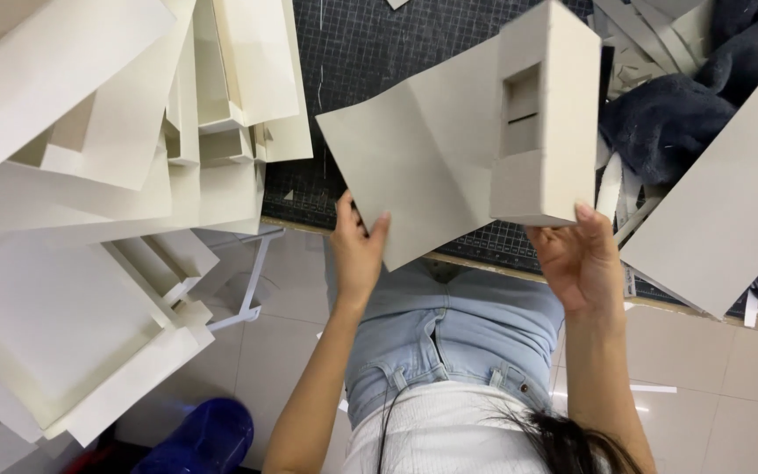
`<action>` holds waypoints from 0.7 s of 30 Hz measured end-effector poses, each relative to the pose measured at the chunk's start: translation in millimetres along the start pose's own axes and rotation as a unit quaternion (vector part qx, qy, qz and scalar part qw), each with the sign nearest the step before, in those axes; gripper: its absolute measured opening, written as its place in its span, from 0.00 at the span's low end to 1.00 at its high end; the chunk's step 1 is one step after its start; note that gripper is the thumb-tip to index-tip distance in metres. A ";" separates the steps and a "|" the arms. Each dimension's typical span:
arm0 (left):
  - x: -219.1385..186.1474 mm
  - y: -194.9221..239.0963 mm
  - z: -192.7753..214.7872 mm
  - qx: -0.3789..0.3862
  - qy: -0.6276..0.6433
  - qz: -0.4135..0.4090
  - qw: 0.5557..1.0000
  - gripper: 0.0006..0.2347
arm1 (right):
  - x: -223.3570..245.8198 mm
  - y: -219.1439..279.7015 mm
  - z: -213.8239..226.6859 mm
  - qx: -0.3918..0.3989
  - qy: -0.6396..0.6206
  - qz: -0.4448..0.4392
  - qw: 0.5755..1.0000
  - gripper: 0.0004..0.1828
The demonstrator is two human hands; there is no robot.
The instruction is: The person applies adhesive to a rectangular cardboard piece using a roller, then presses a sheet of paper onto it and smooths the surface with a blue squeegee. The person repeats the process on another piece, applying adhesive and smoothing the paper.
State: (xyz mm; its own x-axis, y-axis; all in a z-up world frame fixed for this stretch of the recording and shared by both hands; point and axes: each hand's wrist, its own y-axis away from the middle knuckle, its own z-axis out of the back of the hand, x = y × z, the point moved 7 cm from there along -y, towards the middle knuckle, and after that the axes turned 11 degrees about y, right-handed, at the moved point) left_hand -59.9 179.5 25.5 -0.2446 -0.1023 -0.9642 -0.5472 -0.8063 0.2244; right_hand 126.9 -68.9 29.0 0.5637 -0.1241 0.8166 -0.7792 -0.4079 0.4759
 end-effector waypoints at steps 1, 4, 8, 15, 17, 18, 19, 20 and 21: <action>0.6 -0.3 -5.4 -0.007 0.020 0.002 1.000 0.25 | 2.5 4.6 -11.7 0.018 -0.025 0.016 0.999 0.28; 0.5 1.6 -21.8 -0.020 0.063 -0.004 0.998 0.28 | 3.5 5.5 -25.4 0.004 -0.073 0.038 0.997 0.24; -2.3 3.8 -33.1 -0.053 0.112 -0.013 0.992 0.32 | -2.6 2.6 -38.7 -0.094 -0.177 0.013 0.980 0.40; -7.5 0.4 -19.1 -0.041 -0.180 -0.191 0.964 0.33 | -1.7 -9.0 -44.9 -0.051 -0.197 0.042 0.978 0.40; -12.0 -4.0 -20.2 0.012 -0.352 -0.198 0.915 0.34 | 1.6 -15.2 -34.6 0.011 -0.088 0.116 0.989 0.37; 0.6 -8.7 -14.4 0.009 -0.352 -0.194 0.916 0.34 | 9.1 -7.0 -43.2 0.014 -0.086 0.113 0.990 0.37; 16.3 -13.8 -15.3 0.050 -0.381 -0.186 0.904 0.36 | 16.7 1.0 -44.2 -0.038 -0.082 0.110 0.990 0.42; 32.5 -18.2 -16.0 0.091 -0.409 -0.176 0.891 0.38 | 24.5 9.6 -45.2 -0.090 -0.077 0.108 0.987 0.47; 30.2 -18.4 -11.8 0.091 -0.408 -0.172 0.892 0.38 | 25.2 10.6 -50.4 -0.090 -0.075 0.104 0.988 0.47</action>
State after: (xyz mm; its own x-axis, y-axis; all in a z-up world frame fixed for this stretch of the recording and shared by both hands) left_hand -47.8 184.3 -9.4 -0.4984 0.6510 -0.5725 -0.8046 -0.5933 0.0259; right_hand 119.0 -30.8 71.1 0.4101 -0.3258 0.8519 -0.9108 -0.1945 0.3641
